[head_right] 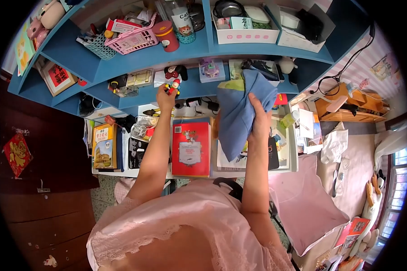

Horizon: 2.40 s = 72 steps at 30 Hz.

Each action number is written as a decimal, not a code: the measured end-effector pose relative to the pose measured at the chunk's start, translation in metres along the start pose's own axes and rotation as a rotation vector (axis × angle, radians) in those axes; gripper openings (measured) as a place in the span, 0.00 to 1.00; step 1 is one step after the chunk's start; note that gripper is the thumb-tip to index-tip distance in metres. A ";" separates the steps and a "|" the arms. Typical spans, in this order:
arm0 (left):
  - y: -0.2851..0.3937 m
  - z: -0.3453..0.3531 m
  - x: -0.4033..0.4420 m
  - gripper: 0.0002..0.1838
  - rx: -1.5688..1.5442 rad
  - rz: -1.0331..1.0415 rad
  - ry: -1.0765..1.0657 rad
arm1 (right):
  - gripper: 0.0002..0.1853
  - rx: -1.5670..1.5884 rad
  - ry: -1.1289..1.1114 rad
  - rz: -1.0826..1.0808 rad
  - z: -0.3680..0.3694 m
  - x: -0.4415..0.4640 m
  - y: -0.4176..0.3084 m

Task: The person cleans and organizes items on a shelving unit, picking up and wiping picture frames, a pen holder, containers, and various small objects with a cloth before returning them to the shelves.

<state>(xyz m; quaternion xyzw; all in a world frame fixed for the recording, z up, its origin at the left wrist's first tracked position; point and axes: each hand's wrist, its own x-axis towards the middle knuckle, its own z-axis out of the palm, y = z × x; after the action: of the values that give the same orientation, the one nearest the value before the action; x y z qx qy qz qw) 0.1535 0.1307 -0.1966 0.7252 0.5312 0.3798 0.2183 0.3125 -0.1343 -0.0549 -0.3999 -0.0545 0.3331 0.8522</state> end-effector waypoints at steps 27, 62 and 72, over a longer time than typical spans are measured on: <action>0.165 -0.136 -0.080 0.17 -1.185 0.082 -0.379 | 0.20 0.195 -0.308 0.446 0.066 -0.031 0.037; 0.069 -0.205 0.090 0.26 -0.129 0.372 0.690 | 0.33 -0.118 -0.250 0.326 0.108 -0.066 0.053; 0.071 -0.205 0.093 0.13 0.131 0.131 0.741 | 0.29 -0.089 -0.265 0.310 0.111 -0.068 0.055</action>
<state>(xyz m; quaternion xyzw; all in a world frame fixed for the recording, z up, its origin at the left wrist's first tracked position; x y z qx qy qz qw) 0.0495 0.1761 0.0104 0.5836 0.5497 0.5946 -0.0599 0.1917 -0.0790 -0.0080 -0.3934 -0.1187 0.5072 0.7576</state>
